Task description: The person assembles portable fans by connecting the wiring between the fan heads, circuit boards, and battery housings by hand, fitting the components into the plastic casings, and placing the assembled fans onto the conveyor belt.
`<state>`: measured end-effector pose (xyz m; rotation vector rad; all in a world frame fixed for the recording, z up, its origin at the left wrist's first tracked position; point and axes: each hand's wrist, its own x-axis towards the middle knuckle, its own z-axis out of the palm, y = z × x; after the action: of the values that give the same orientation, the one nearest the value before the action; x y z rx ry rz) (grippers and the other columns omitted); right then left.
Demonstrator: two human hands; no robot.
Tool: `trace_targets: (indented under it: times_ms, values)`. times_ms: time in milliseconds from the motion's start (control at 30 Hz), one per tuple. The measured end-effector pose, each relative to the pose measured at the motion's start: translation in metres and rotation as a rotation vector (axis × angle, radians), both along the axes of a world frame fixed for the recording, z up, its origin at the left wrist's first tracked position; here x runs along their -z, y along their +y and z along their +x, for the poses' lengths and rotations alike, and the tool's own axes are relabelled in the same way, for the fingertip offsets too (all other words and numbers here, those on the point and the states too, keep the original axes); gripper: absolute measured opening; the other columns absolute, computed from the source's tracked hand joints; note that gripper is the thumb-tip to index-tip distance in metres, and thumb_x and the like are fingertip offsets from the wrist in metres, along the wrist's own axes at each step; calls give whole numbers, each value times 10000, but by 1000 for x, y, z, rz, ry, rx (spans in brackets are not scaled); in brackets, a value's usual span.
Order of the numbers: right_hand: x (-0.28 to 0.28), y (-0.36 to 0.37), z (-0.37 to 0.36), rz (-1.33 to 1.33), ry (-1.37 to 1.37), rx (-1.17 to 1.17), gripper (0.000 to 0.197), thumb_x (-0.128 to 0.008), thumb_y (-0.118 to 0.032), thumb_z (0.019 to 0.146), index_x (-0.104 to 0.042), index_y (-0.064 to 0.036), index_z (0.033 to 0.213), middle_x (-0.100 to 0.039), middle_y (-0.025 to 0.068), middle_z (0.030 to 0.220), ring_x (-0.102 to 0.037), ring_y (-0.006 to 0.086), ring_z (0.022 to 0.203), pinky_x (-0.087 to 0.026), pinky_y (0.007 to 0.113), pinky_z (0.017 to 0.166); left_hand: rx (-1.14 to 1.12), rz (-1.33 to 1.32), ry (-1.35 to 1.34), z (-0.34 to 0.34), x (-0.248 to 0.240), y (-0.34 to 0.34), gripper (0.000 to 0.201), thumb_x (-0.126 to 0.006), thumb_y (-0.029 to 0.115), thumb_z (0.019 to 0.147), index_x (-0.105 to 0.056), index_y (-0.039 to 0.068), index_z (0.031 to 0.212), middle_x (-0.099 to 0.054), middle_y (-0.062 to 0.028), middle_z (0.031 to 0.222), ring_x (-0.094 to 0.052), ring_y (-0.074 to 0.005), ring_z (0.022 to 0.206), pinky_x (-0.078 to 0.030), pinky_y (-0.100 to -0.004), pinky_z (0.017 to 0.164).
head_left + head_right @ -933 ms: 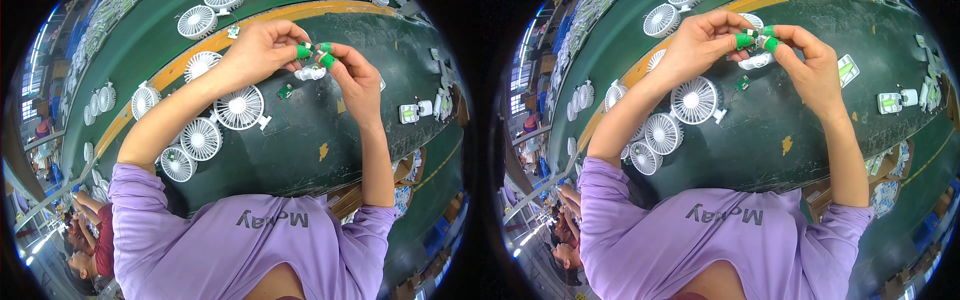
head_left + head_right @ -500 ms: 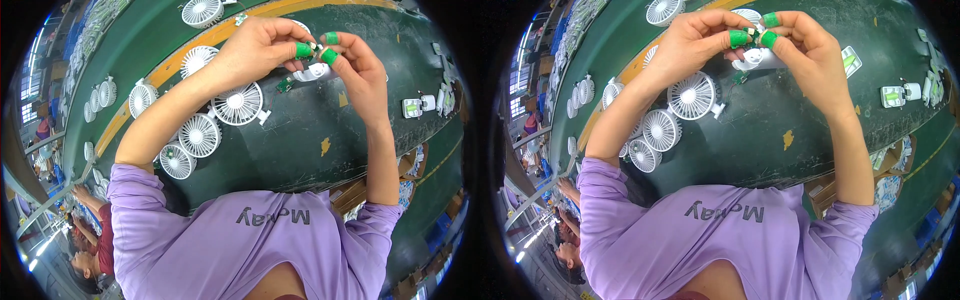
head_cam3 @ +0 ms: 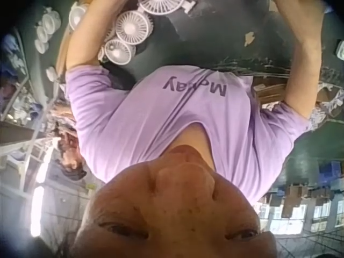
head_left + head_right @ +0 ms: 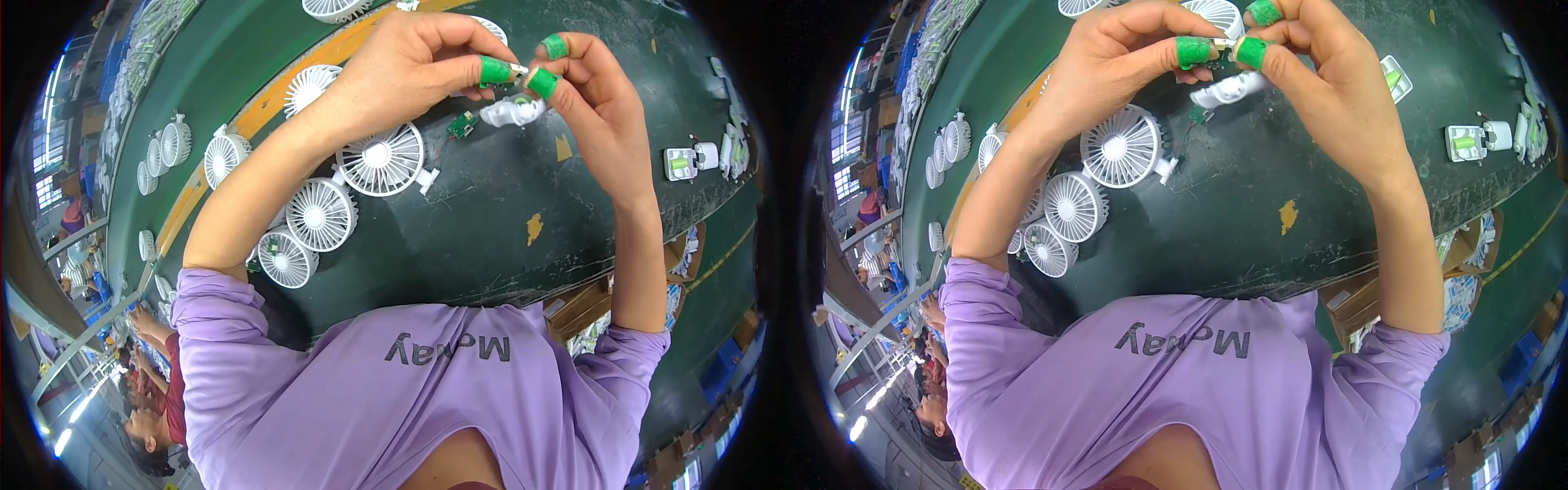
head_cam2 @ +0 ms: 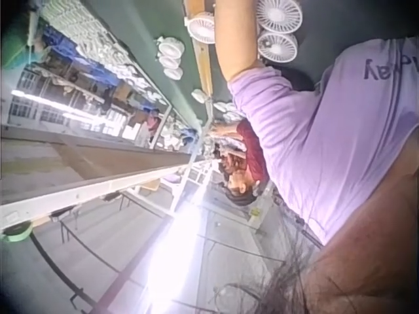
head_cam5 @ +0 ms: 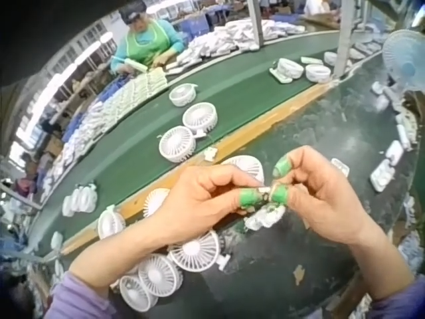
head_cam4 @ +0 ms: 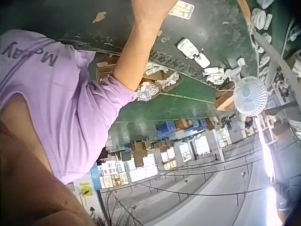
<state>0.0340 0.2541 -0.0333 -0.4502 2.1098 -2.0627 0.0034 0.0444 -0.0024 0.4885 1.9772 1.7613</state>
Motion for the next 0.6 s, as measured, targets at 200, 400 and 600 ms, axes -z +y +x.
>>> trace_targets:
  times_ms: [200, 400, 600]
  values:
    - [0, 3, 1, 55, 24, -9, 235, -532, -57, 935, -485, -4, 1159, -615, 23, 941, -569, 75, 893, -434, 205, 761, 22, -8, -82, 1, -1, -1, 114, -598, 50, 895, -664, -14, 963, -632, 2, 757, -534, -34, 670, -420, -188, 578]
    - [-14, 9, -6, 110, -58, -104, 234, -559, -68, 923, -484, -4, 1136, -607, 15, 914, -552, 64, 853, -435, 207, 750, 224, 64, 603, -9, 20, -5, 124, -584, 26, 892, -673, -2, 973, -640, 10, 783, -501, -17, 656, -385, -179, 559]
    - [-13, 5, -8, 130, -23, -98, 208, -560, -58, 920, -488, -14, 1110, -589, 2, 885, -532, 54, 821, -429, 198, 730, 50, 71, 87, -2, 22, -3, 124, -590, 54, 883, -684, 4, 947, -663, -17, 777, -596, -50, 686, -494, -189, 632]
